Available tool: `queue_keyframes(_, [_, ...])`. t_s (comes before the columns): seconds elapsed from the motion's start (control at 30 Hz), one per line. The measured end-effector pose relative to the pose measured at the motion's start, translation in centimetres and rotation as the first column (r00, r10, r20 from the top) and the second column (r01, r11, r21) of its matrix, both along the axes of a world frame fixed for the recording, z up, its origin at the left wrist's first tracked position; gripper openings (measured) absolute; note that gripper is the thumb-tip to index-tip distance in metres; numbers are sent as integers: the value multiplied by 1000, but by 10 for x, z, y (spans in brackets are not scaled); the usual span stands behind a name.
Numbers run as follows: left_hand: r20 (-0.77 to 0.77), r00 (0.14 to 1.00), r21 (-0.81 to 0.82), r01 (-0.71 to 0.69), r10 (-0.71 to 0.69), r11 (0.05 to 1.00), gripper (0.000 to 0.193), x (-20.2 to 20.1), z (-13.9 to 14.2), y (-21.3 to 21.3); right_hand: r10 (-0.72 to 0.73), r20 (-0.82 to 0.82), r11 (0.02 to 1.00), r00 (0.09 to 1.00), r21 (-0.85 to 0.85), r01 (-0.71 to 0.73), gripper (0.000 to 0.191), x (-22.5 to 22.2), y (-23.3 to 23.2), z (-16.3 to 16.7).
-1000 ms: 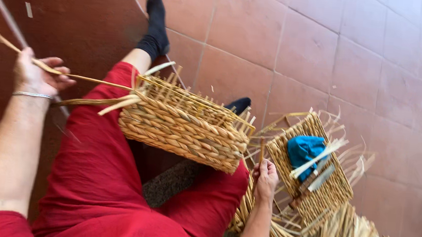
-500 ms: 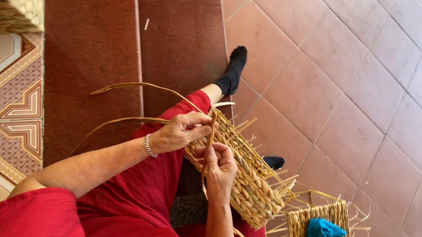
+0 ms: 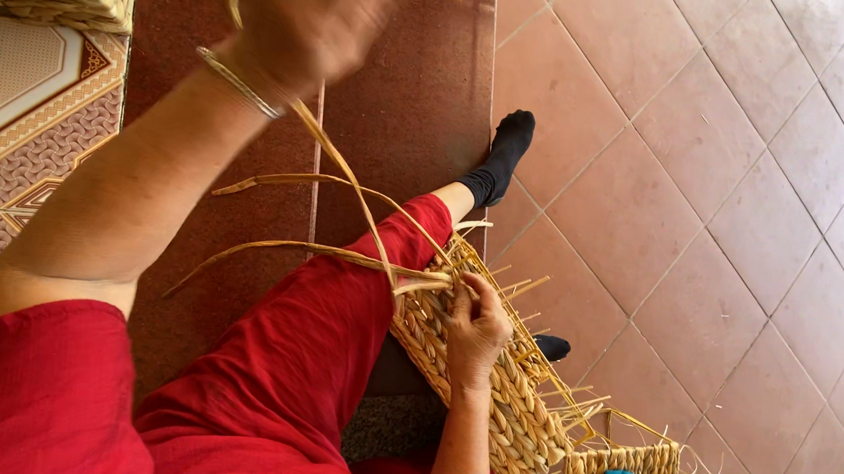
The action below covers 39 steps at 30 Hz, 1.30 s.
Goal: The person sits on a tiled floor and weaves a rectangular basket using dried palm leaves. They interlace the leaves by hand, occasionally adjusting the basket's position and pulling strands to tighten the weave.
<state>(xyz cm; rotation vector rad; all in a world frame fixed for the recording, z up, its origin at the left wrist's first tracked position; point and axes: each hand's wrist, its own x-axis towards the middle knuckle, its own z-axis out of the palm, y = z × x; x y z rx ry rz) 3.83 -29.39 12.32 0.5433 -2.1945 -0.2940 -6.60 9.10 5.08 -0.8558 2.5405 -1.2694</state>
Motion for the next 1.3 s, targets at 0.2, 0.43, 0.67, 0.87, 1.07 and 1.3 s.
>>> queue_keyframes(0.2, [455,768,76,470,-450,879,24,-55,-44,114,-30,-102,999,994,-22,28,18,2,-14,-8])
queue_keyframes(0.43, [482,546,687,250,-685,683,17,-78,-84,171,-58,-119,984,991,161,77,26,4,-13,0])
queue_keyframes(0.67, [60,369,953,255,-927,163,23,-95,-103,168,-51,124,998,991,53,45,15,-6,-20,7])
queue_keyframes(0.87, [-63,354,992,124,-933,-20,18,-99,-97,162,-164,293,982,942,-37,183,20,-15,-33,9])
queue_keyframes(1.07, [125,491,786,481,-862,388,9,-86,-106,178,-162,141,969,977,208,130,17,-13,-39,23])
queue_keyframes(1.3, [54,642,237,736,-765,634,19,-57,-119,196,-146,221,955,964,285,80,15,-15,-43,23])
